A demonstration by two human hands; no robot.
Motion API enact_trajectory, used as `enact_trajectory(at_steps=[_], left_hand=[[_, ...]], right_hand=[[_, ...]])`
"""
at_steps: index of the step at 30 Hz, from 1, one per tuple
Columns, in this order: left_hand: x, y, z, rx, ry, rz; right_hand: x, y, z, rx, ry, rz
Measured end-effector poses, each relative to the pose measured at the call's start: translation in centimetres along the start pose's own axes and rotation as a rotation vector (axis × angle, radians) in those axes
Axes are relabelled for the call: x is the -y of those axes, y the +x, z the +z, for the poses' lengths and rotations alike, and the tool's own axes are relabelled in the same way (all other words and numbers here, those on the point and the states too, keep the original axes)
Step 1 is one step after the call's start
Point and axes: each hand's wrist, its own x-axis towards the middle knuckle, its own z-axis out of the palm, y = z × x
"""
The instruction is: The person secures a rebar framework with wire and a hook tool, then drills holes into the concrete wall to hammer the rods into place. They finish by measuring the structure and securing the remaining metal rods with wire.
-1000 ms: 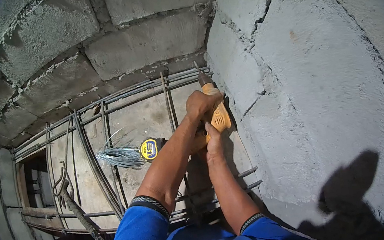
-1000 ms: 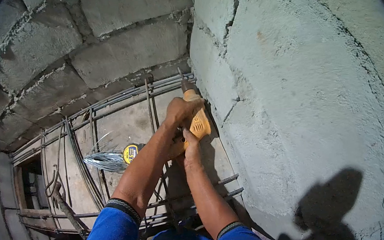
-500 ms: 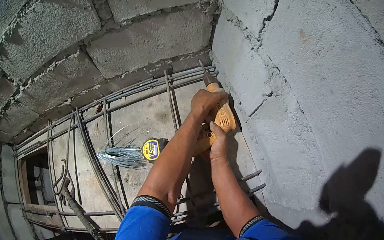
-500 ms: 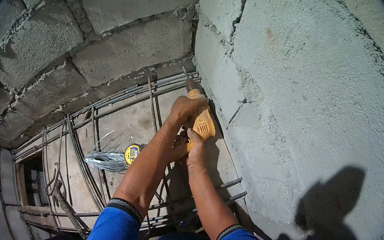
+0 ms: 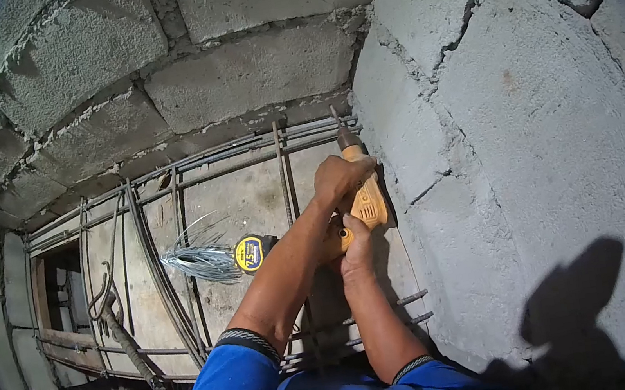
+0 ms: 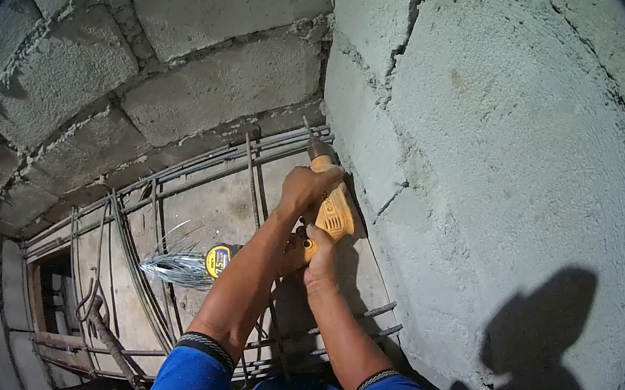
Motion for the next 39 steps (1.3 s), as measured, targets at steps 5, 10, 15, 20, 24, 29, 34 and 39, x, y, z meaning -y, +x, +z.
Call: enact_trajectory(at_steps=[5,10,15,20,24,29,34,39], left_hand=[[0.0,0.0,-0.2,0.027,-0.005,-0.031],[-0.2,-0.4,-0.5,-0.02,-0.011,-0.029],[-0.4,0.0,0.2,-0.021,0.013,-0.003],[-0.3,-0.1,-0.1,-0.009,-0.001,0.018],[-0.5,-0.5,-0.5,0.0,-0.006,-0.001],[-0.5,-0.2,-0.2,-0.02,0.02,0.001],[-0.5,-0.3,-0.6,0.025,-0.046,-0.028],[-0.3,-0.2,-0.7,0.015,-0.04,-0.018]], right_hand=[[0.3,-1.1,1.6,-0.069,0.018,-0.008],[-0.6,0.6,0.0,0.03,0.073,0.045],[0.9,-0.3,0.9,-0.043,0.011,0.024],[1.1,-1.0,1.6,-0.03,0.011,0.011],[1.0,-1.2,2.1,-0.027,0.028,-0.005],[0.6,-0.3,0.9,-0.012,0.004,0.013],[0.1,0.4,0.3,0.03,0.036,0.049],[0.1,0.1,0.9,0.031,0.015,0.062]])
